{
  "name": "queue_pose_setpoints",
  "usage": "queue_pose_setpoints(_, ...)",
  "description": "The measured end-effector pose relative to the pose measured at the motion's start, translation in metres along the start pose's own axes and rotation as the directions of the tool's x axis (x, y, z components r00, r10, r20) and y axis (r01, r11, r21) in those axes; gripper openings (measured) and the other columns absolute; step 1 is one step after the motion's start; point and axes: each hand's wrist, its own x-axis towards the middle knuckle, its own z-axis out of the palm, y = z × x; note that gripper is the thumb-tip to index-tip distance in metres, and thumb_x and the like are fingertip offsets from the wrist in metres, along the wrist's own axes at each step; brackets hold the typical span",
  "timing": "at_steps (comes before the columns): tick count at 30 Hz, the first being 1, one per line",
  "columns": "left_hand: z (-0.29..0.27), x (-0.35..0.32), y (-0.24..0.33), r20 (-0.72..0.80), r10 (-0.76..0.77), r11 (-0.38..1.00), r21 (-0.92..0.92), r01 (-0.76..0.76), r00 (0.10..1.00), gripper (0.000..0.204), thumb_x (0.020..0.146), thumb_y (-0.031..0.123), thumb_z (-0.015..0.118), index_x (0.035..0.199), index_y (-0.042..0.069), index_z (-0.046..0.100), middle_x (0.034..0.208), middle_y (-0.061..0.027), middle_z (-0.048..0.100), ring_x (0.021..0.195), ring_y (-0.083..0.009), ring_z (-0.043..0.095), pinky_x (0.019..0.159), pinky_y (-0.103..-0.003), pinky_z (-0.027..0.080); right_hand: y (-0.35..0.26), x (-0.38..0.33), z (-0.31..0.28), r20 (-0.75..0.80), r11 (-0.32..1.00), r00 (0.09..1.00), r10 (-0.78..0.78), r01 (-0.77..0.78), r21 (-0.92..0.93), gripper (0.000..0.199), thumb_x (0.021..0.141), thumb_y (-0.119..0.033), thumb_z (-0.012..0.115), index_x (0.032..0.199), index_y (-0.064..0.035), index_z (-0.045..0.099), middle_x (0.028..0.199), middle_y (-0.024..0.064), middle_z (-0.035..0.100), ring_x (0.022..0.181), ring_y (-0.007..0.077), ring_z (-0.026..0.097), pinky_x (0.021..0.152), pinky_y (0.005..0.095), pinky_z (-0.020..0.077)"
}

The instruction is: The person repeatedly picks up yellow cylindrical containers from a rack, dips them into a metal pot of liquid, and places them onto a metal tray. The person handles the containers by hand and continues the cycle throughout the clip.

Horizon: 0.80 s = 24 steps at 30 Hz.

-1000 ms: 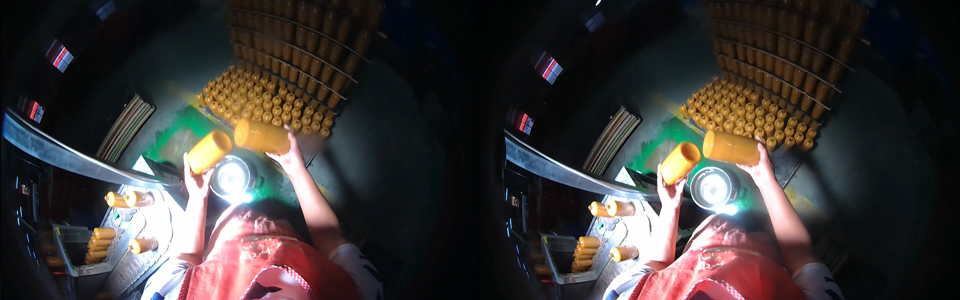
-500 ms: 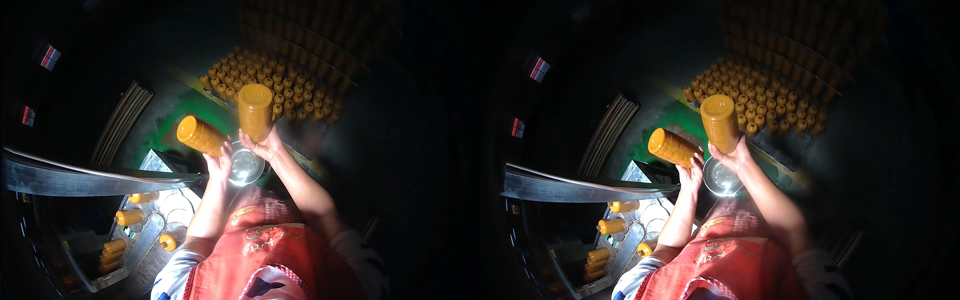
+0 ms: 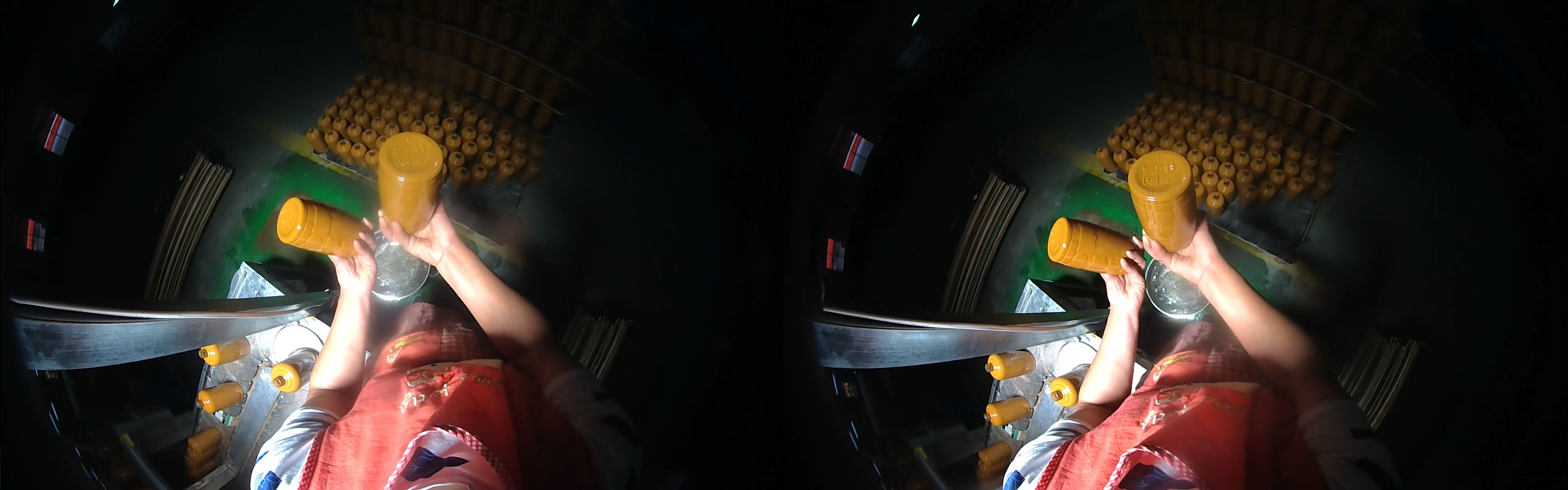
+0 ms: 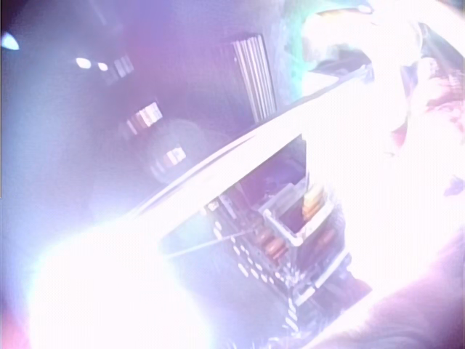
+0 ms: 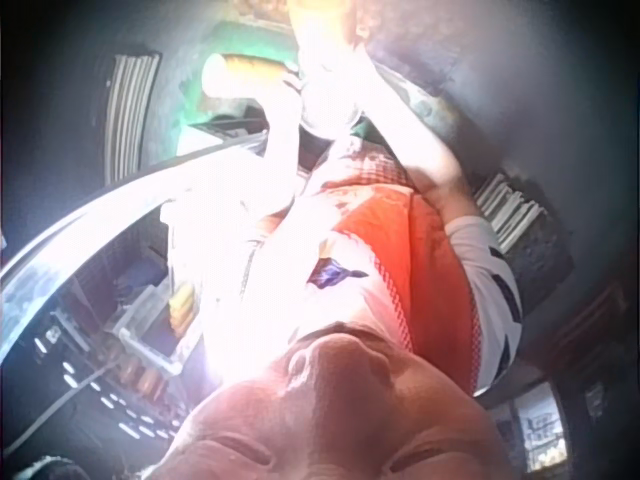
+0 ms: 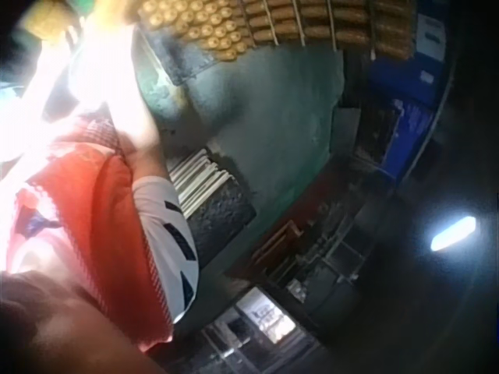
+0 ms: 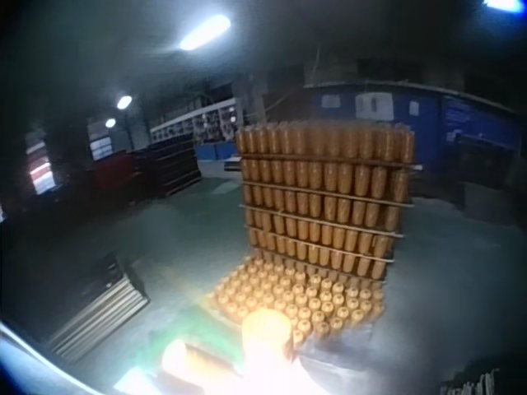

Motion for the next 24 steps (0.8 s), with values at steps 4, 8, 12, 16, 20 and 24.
queue_pose_setpoints(4, -0.004, 0.005, -0.006, 0.001, -0.025, 1.0, -0.009, 0.025, 1.0, 0.062, 0.086, 0.038, 0.073, 0.139, 0.013, 0.051, 0.136, -0.0257, 0.045, 0.109, -0.0379, 0.057, 0.089, -0.038, 0.061, -0.004, -0.01, 0.0, 0.053, 1.0, 0.998, -0.021, 0.021, -0.005, 0.076, 0.093, -0.064, 0.051, 0.135, -0.0009, 0.046, 0.116, 0.0259, 0.054, 0.101, 0.0414, 0.059, 0.072, 0.0397, 0.0651)
queue_pose_setpoints(8, -0.011, -0.007, -0.004, 0.014, -0.068, 0.997, -0.026, 0.068, 0.998, 0.066, 0.084, 0.041, 0.074, 0.139, 0.013, 0.051, 0.137, -0.0253, 0.043, 0.111, -0.0383, 0.055, 0.09, -0.039, 0.06, 0.004, -0.027, -0.011, 0.186, 0.999, 0.983, 0.004, -0.012, 0.046, 0.072, 0.096, -0.06, 0.047, 0.135, 0.0, 0.047, 0.122, 0.0263, 0.055, 0.105, 0.0416, 0.06, 0.08, 0.0451, 0.0625)
queue_pose_setpoints(12, -0.006, -0.032, -0.02, -0.024, -0.067, 0.998, -0.023, 0.066, 0.997, 0.071, 0.087, 0.052, 0.067, 0.141, 0.01, 0.046, 0.136, -0.0252, 0.044, 0.106, -0.0379, 0.058, 0.088, -0.039, 0.061, 0.004, -0.051, -0.032, 0.303, 0.992, 0.95, 0.074, -0.101, 0.073, 0.063, 0.096, -0.049, 0.052, 0.131, 0.0029, 0.051, 0.123, 0.0291, 0.055, 0.113, 0.0451, 0.055, 0.081, 0.0503, 0.0618)
queue_pose_setpoints(16, -0.027, -0.074, -0.054, -0.019, 0.064, 0.986, 0.154, -0.061, 0.998, 0.07, 0.093, 0.061, 0.051, 0.136, 0.006, 0.049, 0.126, -0.0232, 0.054, 0.102, -0.0365, 0.062, 0.083, -0.039, 0.062, -0.01, -0.107, -0.09, 0.308, 0.988, 0.95, 0.061, -0.101, 0.116, 0.05, 0.095, -0.04, 0.057, 0.136, -0.0121, 0.053, 0.142, 0.018, 0.046, 0.137, 0.04, 0.037, 0.09, 0.0656, 0.0526)
queue_pose_setpoints(20, -0.048, -0.144, -0.085, 0.035, 0.202, 0.919, 0.339, -0.202, 0.979, 0.061, 0.097, 0.061, 0.044, 0.129, 0.01, 0.055, 0.118, -0.0116, 0.065, 0.099, -0.0307, 0.067, 0.079, -0.043, 0.062, -0.021, -0.166, -0.158, 0.375, 0.997, 0.925, 0.064, -0.075, 0.016, 0.045, 0.095, -0.036, 0.056, 0.139, -0.0253, 0.055, 0.143, 0.0119, 0.05, 0.137, 0.0363, 0.037, 0.093, 0.065, 0.0497)
queue_pose_setpoints(24, -0.074, -0.279, -0.102, -0.146, 0.525, 0.788, 0.455, -0.414, 0.839, 0.062, 0.095, 0.066, 0.041, 0.129, 0.017, 0.058, 0.124, -0.0063, 0.065, 0.108, -0.0264, 0.065, 0.088, -0.048, 0.055, 0.008, -0.211, -0.238, 0.215, 0.986, 0.965, 0.149, -0.163, 0.045, 0.044, 0.092, -0.031, 0.059, 0.136, -0.0256, 0.058, 0.139, 0.0141, 0.05, 0.132, 0.036, 0.041, 0.091, 0.0651, 0.0503)
